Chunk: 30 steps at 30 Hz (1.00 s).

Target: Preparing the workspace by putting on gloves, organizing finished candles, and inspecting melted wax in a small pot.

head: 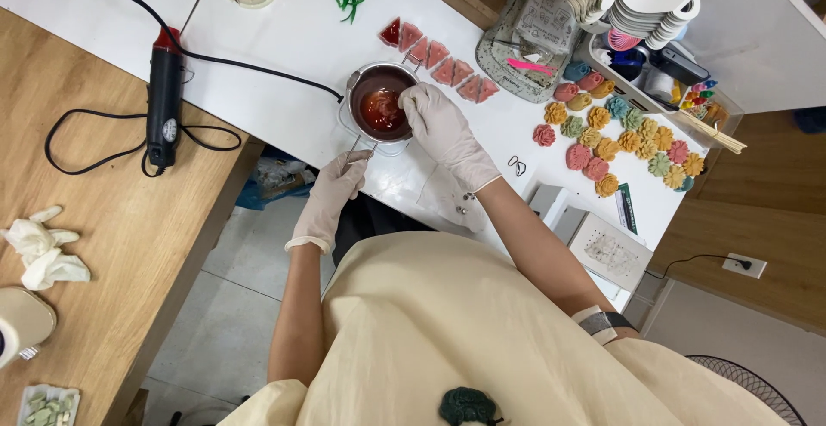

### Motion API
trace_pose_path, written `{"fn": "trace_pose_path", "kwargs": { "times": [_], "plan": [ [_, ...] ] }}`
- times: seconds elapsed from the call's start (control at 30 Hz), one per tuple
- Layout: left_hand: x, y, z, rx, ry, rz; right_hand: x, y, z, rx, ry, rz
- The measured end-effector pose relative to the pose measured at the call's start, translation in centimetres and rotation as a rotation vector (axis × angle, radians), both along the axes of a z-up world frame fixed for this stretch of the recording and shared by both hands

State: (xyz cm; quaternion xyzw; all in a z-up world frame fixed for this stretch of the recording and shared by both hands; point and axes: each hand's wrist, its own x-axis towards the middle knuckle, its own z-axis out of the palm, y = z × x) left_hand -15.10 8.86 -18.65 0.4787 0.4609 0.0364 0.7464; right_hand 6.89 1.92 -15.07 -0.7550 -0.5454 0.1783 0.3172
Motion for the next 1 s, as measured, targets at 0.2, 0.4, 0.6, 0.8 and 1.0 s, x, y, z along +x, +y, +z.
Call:
{"fn": "trace_pose_path", "kwargs": {
  "times": [0.2,0.4,0.6,0.8,1.0],
  "plan": [
    [0.2,0.1,0.9,0.012,0.026,-0.012,0.2,0.5,-0.6,0.074,-0.009,0.017],
    [0.0,0.0,-0.5,-0.001,-0.018,0.0,0.4,1.0,-0.3,0.024,-0.028,0.001],
    [-0.1,-0.1,-1.7,-0.017,-0.03,0.014,0.4,1.8,0.5,0.008,-0.15,-0.009],
    [-0.2,-0.4,-3.1,-0.019,-0.067,0.027,0.4,1.9,1.4,-0.102,-0.075,-0.01],
    [-0.4,-0.6,1.5,0.053,-0.044,0.013,0.0,1.4,1.5,-0.034,-0.032,-0.006]
  ]
}}
